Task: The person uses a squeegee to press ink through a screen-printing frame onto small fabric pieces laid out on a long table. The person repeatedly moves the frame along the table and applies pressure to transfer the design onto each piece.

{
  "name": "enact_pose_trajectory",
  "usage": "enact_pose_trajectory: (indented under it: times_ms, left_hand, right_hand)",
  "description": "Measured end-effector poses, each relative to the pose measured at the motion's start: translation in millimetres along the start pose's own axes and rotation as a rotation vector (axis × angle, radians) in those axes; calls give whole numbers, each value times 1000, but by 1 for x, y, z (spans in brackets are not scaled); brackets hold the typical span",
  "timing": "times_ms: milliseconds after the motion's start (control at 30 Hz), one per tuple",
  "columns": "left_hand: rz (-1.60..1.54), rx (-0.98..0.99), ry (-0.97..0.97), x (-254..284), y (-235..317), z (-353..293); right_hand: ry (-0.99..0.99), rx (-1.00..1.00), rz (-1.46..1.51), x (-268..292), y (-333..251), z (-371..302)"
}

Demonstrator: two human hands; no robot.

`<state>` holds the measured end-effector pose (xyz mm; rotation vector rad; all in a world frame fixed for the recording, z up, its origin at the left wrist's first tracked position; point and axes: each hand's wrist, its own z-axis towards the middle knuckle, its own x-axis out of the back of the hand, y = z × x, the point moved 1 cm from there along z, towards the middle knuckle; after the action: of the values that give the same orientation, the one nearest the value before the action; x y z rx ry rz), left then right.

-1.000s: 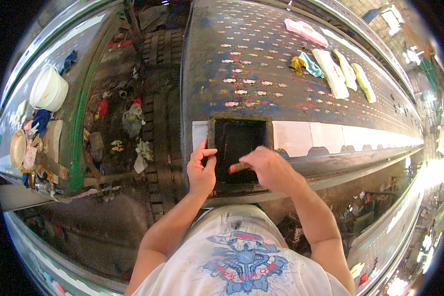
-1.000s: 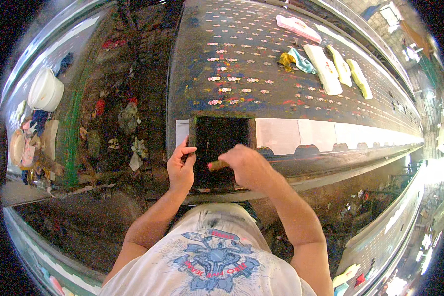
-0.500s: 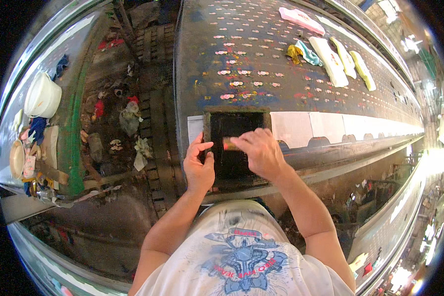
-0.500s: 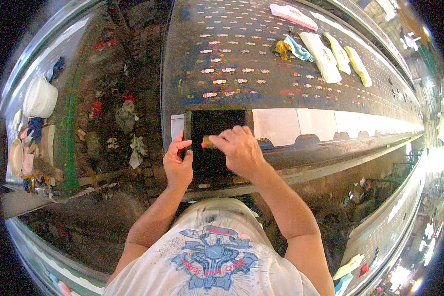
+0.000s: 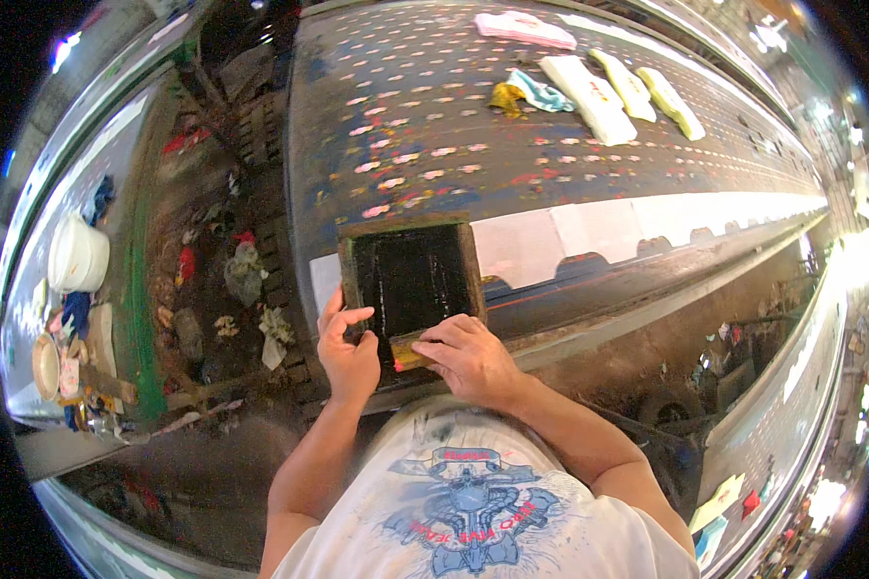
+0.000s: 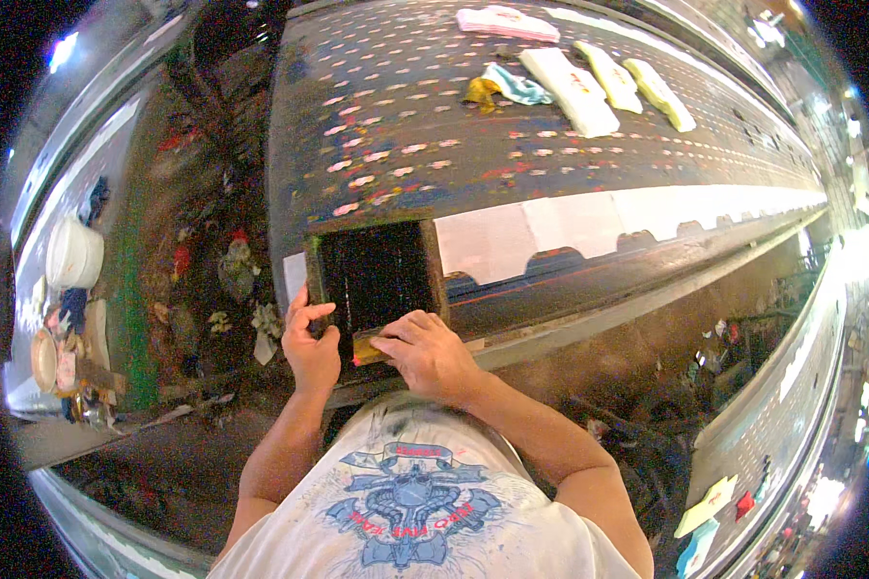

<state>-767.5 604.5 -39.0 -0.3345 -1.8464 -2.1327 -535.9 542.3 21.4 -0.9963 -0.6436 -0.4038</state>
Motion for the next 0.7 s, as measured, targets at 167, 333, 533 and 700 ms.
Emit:
enact_pose_trajectory:
  times_ms: [167,333,533,700]
  left_hand:
    - [-50,-122,-19,-69,27,-11]
    - [-93,-94,-12,-154,47,-19]
    - [-155,-7,-1,-200,49,-28]
    - [-253,76,-13,-208,44,-26]
  right_hand:
    - [69,-51,-52,44,34,-39]
    - [112,-69,-43,105,79,-76]
    - [63,-30,39,149,113,-99]
    - [-11,33,40,162,122,-100]
